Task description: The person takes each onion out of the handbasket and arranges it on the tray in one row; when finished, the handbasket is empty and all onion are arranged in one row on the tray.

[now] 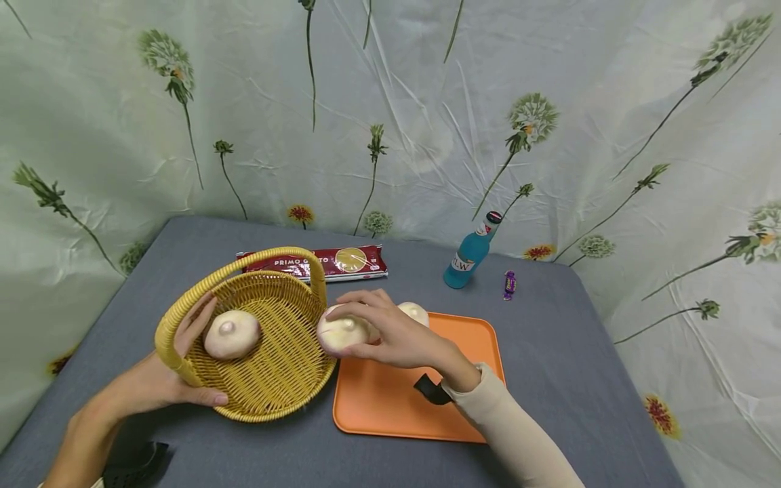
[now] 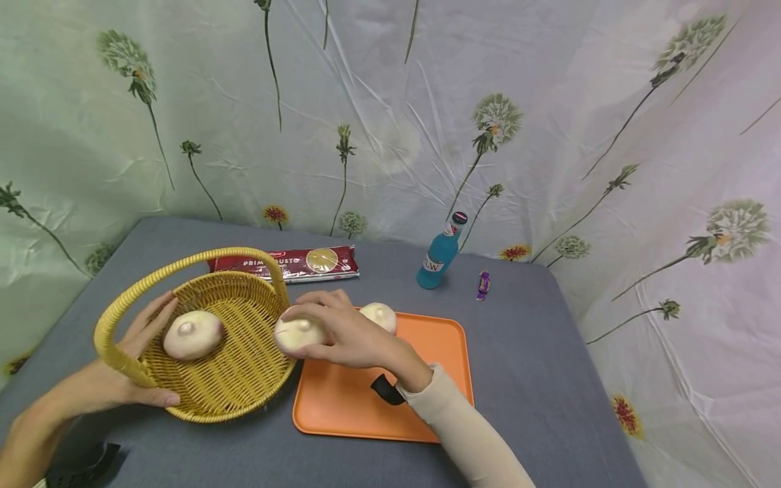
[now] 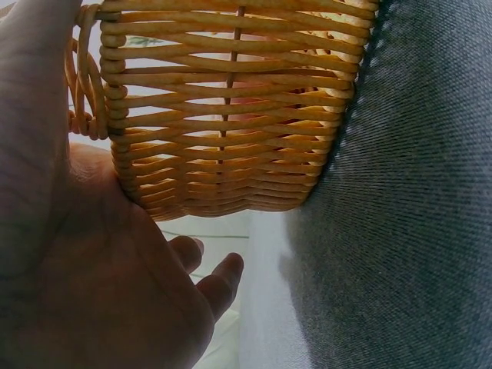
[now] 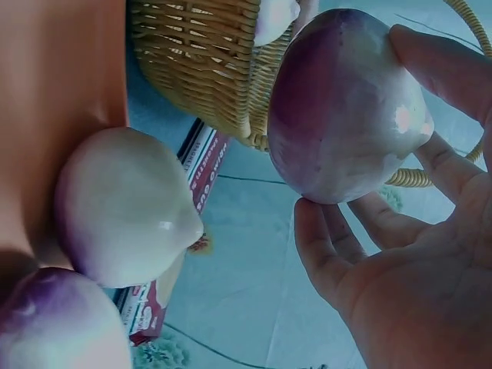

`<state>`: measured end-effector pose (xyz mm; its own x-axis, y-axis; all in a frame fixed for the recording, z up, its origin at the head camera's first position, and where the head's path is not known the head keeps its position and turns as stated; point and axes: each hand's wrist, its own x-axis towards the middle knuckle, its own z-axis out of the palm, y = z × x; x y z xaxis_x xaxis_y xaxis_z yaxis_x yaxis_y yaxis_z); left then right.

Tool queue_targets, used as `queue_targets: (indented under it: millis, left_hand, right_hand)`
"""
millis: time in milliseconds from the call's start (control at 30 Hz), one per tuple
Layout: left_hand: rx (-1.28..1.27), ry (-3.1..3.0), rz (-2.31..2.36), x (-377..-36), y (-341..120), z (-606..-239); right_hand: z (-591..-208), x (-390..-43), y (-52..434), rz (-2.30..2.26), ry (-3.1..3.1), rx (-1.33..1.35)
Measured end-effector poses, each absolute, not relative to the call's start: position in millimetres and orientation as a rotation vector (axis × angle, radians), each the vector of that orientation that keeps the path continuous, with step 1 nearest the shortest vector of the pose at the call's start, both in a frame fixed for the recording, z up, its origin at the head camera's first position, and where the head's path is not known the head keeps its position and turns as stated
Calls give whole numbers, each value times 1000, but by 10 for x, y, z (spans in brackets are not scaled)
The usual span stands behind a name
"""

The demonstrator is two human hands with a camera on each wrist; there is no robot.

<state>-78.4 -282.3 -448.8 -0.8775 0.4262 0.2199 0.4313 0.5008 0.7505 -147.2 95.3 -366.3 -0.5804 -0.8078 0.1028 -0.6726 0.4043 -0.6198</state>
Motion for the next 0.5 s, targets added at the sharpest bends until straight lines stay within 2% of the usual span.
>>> queue_targets:
  millis: [500]
  left_hand:
    - [-763,-2731,-1340,-773,-2830,-4500]
  right_hand:
    - [-3780,-1349,1186,-1126,2524,-1202]
